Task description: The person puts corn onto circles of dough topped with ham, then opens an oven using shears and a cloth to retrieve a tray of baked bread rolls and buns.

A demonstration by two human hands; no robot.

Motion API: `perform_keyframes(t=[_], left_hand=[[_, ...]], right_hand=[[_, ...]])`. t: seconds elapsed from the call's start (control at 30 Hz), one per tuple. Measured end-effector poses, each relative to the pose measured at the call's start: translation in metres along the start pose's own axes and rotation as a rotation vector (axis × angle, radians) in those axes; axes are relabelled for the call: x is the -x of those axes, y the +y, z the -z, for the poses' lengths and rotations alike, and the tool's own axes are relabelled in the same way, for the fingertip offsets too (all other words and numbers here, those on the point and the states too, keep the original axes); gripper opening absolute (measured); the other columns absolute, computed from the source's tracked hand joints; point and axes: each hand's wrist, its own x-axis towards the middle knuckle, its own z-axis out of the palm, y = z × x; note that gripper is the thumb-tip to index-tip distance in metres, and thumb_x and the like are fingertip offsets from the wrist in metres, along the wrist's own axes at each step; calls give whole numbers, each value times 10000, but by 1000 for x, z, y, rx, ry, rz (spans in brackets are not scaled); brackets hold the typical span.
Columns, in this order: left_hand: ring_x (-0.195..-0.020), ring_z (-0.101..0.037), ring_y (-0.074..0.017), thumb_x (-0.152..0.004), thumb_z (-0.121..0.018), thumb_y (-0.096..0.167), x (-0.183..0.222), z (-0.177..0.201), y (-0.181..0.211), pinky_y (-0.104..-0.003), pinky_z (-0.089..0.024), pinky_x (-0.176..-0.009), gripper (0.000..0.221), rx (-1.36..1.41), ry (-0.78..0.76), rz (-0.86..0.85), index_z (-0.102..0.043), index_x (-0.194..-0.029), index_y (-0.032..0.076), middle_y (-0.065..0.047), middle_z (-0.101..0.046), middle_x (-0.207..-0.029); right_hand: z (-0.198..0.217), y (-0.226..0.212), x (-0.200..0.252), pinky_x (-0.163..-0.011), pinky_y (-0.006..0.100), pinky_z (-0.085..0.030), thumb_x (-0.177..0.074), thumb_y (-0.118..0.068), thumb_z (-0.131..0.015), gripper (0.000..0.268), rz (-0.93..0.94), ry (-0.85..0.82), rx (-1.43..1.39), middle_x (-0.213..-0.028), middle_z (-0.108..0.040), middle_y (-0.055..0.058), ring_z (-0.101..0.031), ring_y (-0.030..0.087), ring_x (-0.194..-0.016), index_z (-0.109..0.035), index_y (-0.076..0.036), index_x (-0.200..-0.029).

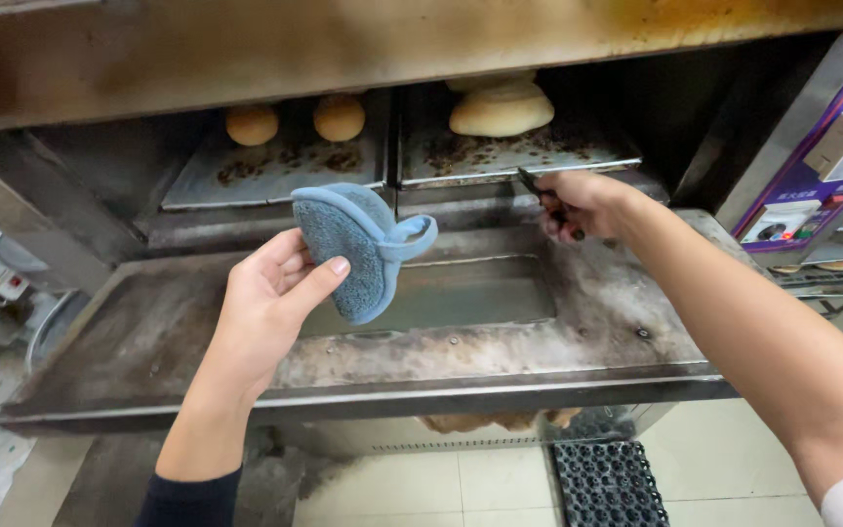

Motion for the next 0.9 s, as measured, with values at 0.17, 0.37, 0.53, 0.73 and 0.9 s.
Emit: perform_keyframes(t=[0.17, 0.37, 0.53, 0.73, 0.9], left_hand=[[-1042, -698, -142, -940, -662, 76, 14, -21, -1, -323, -573, -914, 386, 1, 51, 27, -636, -1304, -50, -108, -740, -1181], [-1034, -707, -138, -934, -653, 96, 41, -29, 1, -324, -581, -910, 377, 3, 114, 94, -641, -1289, -30, -100, -740, -1173], [-1002, -707, -166, -946, -647, 107, 71, -28, -9, -359, -583, -873, 354, 70, 106, 111, -652, -1272, -29, -115, -737, -1154], [-1002, -709, -161, -957, -621, 120, 118, -26, -32, -374, -582, -883, 323, 191, 88, 161, -664, -1250, -8, -79, -743, -1140], [-1007, -701, -145, -967, -603, 122, 173, -44, -64, -355, -572, -880, 316, 296, 43, 219, -673, -1247, -7, -55, -743, -1149]], right_hand=[[16, 1, -22, -421, 254, -265, -1033, -349, -481, 420, -55, -108, -79, -691, -445, 19, -375, 116, -536, -357, -152, -683], [9, 13, 4, -431, 274, -295, -1024, -321, -481, 370, -2, -133, -28, -691, -432, 32, -410, 136, -545, -374, -138, -721], [3, 34, 81, -422, 283, -297, -1034, -353, -461, 363, 9, -152, -5, -698, -443, 45, -420, 157, -548, -399, -114, -767], [-11, 58, 209, -444, 275, -318, -1032, -383, -496, 376, -36, -127, 18, -789, -522, 41, -448, 145, -607, -431, -113, -778], [-41, 85, 309, -425, 264, -311, -1001, -405, -523, 386, -98, -194, -7, -765, -531, 24, -437, 121, -585, -471, -93, -781]])
